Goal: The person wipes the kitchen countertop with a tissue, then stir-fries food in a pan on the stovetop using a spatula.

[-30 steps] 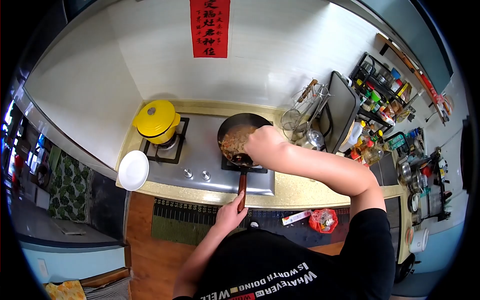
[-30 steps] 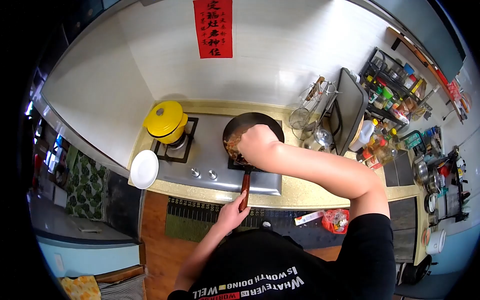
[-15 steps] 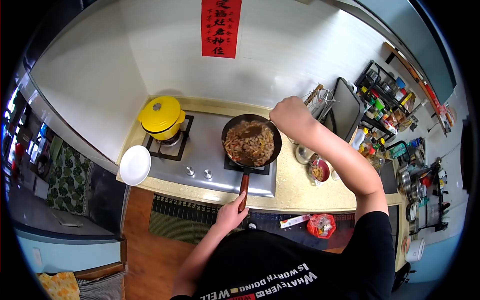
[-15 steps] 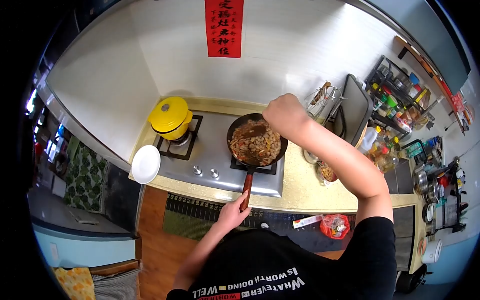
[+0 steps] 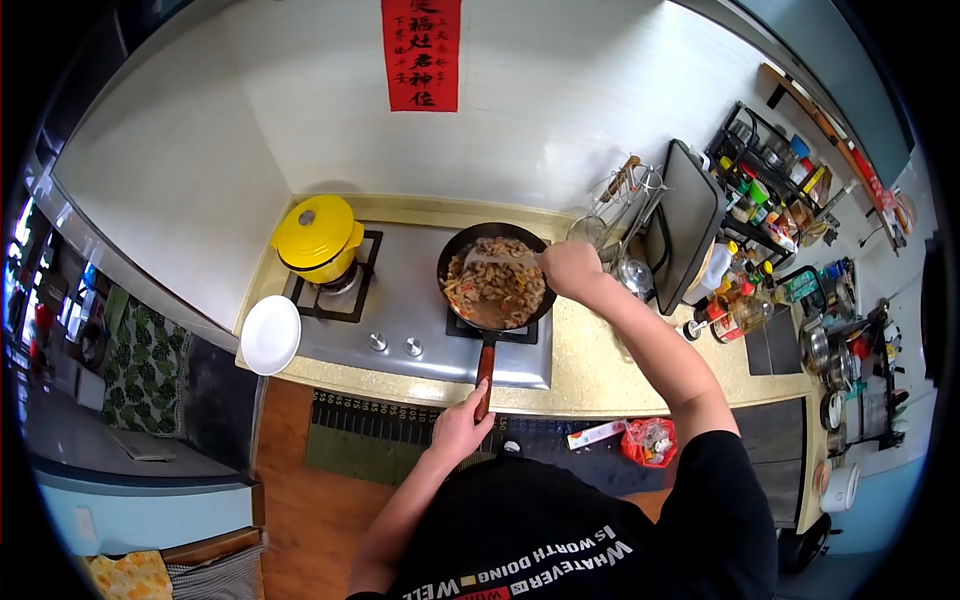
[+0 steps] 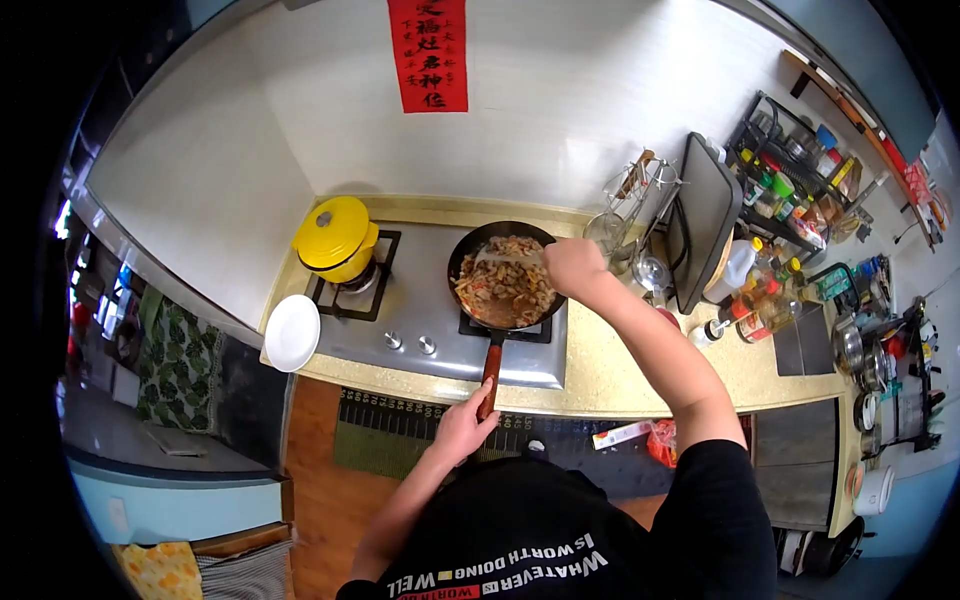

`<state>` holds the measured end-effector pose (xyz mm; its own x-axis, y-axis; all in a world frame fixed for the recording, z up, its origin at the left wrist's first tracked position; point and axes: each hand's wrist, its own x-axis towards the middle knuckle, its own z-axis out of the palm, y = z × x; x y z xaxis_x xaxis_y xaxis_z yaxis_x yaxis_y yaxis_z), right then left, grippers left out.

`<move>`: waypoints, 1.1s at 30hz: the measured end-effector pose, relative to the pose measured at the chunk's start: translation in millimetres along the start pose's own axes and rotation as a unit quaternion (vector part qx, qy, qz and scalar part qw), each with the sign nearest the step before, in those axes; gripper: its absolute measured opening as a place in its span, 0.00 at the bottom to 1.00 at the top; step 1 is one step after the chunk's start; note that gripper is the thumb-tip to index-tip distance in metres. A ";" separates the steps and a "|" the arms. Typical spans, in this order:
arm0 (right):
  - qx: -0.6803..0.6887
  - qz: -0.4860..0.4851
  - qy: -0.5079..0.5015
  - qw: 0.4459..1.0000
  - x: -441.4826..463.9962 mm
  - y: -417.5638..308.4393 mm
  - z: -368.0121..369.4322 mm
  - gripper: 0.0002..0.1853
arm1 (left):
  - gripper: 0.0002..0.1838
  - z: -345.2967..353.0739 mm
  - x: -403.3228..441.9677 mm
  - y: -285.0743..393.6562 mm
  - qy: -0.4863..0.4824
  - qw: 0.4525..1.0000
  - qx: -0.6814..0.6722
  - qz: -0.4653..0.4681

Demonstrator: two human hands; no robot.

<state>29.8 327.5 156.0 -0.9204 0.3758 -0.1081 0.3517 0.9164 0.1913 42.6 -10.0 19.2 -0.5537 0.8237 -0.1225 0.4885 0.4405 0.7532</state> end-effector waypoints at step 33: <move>0.036 -0.048 0.028 0.998 2.8 24.9 -52.5 0.12 | 0.39 6.1 0.4 0.3 0.021 1.000 -0.004 0.004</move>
<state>27.0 344.1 211.7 -0.9576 0.2799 -0.0677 0.2715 0.9559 0.1124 46.7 -7.3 15.4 -0.5781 0.8111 -0.0890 0.4873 0.4307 0.7597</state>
